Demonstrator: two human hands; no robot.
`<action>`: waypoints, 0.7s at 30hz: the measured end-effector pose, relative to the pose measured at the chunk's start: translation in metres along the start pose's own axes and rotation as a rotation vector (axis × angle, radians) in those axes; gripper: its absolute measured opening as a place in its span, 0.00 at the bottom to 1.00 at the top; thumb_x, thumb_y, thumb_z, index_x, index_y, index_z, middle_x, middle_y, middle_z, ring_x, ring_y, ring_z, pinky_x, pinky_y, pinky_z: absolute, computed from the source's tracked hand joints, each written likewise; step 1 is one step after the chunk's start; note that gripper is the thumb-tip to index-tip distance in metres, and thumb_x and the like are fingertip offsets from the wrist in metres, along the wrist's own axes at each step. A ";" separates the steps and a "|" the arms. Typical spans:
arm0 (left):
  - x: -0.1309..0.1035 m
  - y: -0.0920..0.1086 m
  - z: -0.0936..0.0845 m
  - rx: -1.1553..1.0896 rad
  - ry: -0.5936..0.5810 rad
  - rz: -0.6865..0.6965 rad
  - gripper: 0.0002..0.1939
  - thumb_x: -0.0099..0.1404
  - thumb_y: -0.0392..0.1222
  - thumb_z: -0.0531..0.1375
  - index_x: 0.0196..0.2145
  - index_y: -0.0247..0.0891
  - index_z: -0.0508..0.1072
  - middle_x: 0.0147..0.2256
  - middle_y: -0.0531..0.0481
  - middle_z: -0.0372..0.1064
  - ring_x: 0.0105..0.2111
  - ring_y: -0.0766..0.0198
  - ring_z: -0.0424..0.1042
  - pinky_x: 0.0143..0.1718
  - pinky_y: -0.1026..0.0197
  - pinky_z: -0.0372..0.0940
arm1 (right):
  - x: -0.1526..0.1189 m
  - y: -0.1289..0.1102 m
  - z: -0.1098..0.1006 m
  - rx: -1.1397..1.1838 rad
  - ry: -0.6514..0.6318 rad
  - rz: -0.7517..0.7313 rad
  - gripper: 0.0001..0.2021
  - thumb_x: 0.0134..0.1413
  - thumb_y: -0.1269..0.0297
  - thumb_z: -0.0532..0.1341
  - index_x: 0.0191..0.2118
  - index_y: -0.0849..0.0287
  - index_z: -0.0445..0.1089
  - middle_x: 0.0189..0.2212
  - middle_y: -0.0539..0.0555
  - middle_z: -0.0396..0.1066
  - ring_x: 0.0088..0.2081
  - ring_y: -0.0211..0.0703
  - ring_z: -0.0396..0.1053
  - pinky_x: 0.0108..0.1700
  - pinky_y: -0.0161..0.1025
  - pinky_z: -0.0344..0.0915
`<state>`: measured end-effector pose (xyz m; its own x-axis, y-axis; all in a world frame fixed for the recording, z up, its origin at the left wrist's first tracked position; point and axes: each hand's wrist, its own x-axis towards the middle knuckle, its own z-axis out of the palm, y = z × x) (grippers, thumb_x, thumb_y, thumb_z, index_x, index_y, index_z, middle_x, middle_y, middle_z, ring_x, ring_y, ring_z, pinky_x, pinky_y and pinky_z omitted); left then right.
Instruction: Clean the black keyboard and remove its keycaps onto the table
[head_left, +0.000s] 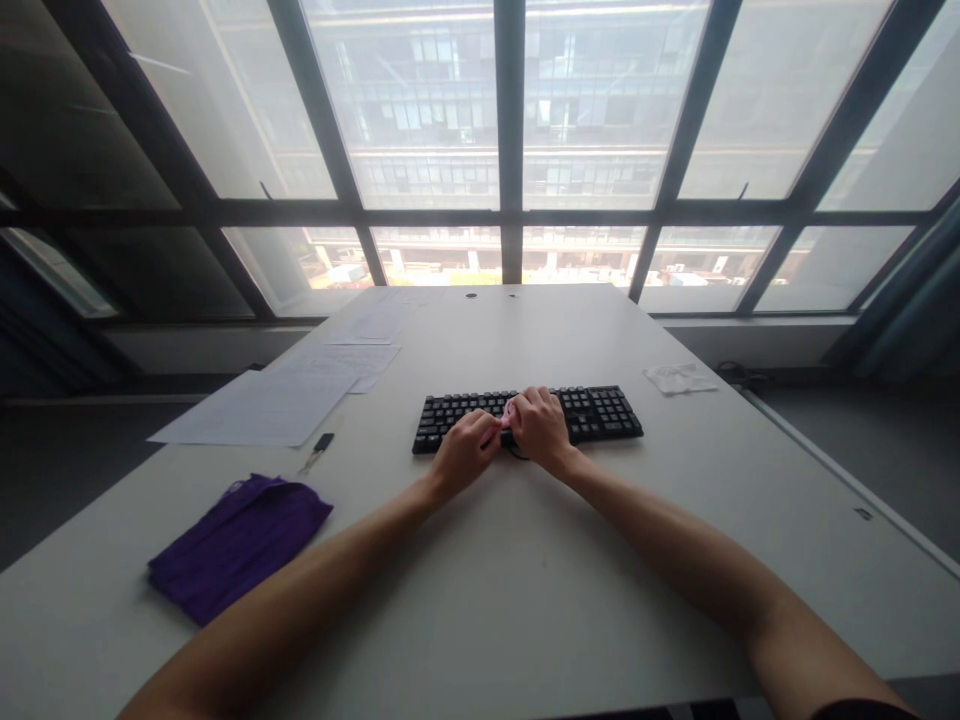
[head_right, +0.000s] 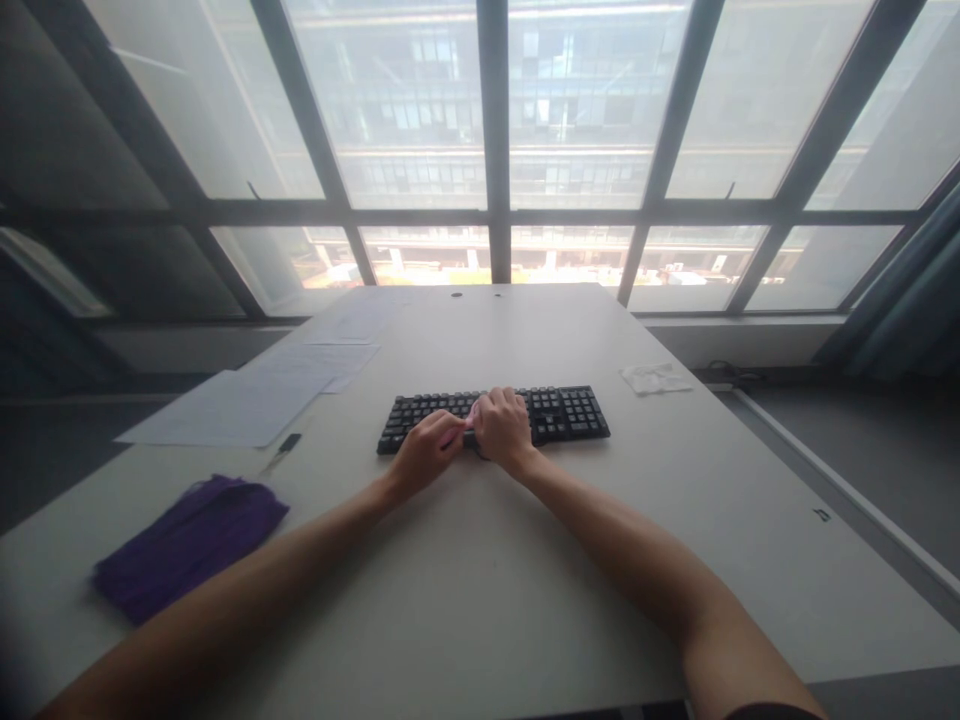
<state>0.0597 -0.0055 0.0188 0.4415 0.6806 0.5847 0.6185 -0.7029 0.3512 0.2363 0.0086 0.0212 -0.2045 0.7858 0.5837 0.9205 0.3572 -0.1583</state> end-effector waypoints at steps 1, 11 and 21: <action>0.000 0.001 0.000 0.001 0.013 0.008 0.05 0.68 0.35 0.56 0.37 0.40 0.71 0.34 0.49 0.67 0.36 0.60 0.68 0.41 0.58 0.65 | 0.000 0.000 0.000 0.003 0.010 0.002 0.10 0.66 0.66 0.55 0.37 0.58 0.73 0.38 0.57 0.72 0.44 0.51 0.63 0.46 0.45 0.56; 0.000 -0.004 0.003 -0.007 -0.023 0.009 0.06 0.68 0.35 0.56 0.33 0.40 0.70 0.33 0.49 0.66 0.36 0.60 0.67 0.41 0.57 0.65 | 0.001 0.002 0.002 0.007 0.012 0.020 0.11 0.65 0.65 0.56 0.34 0.57 0.74 0.37 0.57 0.72 0.44 0.51 0.63 0.46 0.45 0.57; 0.001 0.001 0.000 -0.026 -0.002 0.012 0.04 0.69 0.35 0.55 0.37 0.40 0.69 0.34 0.49 0.67 0.37 0.60 0.67 0.42 0.57 0.64 | 0.000 0.001 -0.001 0.020 0.008 0.018 0.10 0.66 0.65 0.56 0.36 0.57 0.74 0.38 0.57 0.73 0.44 0.51 0.63 0.47 0.45 0.57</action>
<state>0.0603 -0.0054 0.0196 0.4499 0.6726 0.5876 0.5961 -0.7161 0.3632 0.2373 0.0082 0.0220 -0.1859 0.7882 0.5867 0.9170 0.3536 -0.1845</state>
